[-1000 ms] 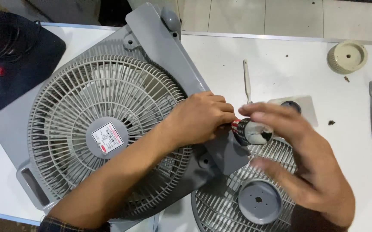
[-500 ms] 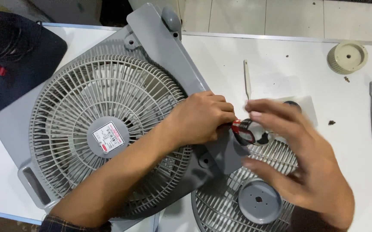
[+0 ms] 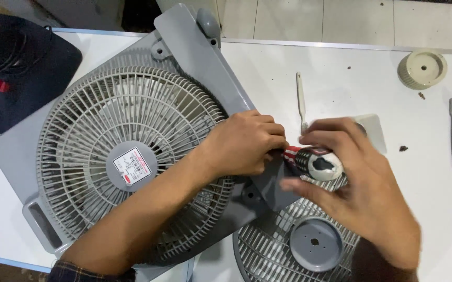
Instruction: Using a screwdriver to remove screws and disassemble the internal and external components of a portable fan.
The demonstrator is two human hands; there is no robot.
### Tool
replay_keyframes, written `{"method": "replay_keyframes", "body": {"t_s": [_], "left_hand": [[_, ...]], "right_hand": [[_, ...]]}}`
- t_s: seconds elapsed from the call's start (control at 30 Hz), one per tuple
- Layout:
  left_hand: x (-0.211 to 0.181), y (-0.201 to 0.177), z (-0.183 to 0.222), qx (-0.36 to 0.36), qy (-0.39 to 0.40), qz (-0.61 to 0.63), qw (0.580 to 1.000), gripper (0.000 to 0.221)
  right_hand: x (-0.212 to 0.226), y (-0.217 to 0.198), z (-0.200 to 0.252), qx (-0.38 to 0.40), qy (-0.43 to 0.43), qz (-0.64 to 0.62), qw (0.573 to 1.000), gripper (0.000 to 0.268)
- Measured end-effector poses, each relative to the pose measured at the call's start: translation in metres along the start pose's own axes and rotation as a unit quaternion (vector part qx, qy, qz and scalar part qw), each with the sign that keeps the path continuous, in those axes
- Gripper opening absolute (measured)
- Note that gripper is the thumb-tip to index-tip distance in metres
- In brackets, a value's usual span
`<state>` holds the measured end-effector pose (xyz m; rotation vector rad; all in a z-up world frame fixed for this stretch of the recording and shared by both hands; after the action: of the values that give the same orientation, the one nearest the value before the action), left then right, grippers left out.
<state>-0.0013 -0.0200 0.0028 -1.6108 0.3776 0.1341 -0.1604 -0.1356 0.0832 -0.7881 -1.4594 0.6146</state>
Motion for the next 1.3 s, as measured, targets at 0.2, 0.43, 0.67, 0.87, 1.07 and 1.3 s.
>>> {"method": "replay_keyframes", "body": {"t_s": [0.2,0.43,0.67,0.87,1.07,1.3], "left_hand": [[-0.003,-0.004,-0.001,-0.001,-0.004,-0.005,1.0,0.031],[-0.001,-0.003,-0.002,0.021,-0.038,0.027,0.999,0.022],[0.0,-0.003,-0.002,0.041,-0.039,0.02,0.998,0.021],[0.001,-0.002,-0.002,0.038,-0.038,0.02,0.998,0.022],[0.001,0.0,-0.002,0.031,-0.04,0.032,0.998,0.027],[0.002,-0.001,-0.001,0.014,-0.035,0.045,0.998,0.018]], "right_hand": [[0.005,-0.01,0.009,-0.006,0.048,-0.024,0.999,0.049],[0.012,-0.009,0.017,-0.077,0.05,-0.006,0.996,0.052],[0.021,-0.009,0.023,-0.167,0.036,-0.082,0.982,0.057],[0.01,-0.009,0.03,-0.197,0.018,-0.099,0.975,0.062],[0.014,-0.01,0.03,-0.21,0.026,-0.131,0.968,0.057],[0.014,-0.002,0.038,-0.288,0.06,-0.217,0.931,0.052]]}}
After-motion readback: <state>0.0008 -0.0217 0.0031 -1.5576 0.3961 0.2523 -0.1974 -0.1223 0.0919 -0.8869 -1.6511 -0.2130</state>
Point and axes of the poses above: each hand's wrist, its own z-axis away from the middle knuckle, its own y-axis out of the palm, x = y × z, the point moved 2 cm from there along -z, towards the middle knuckle, and after that the axes turned 8 degrees about x, right-handed, at the moved point
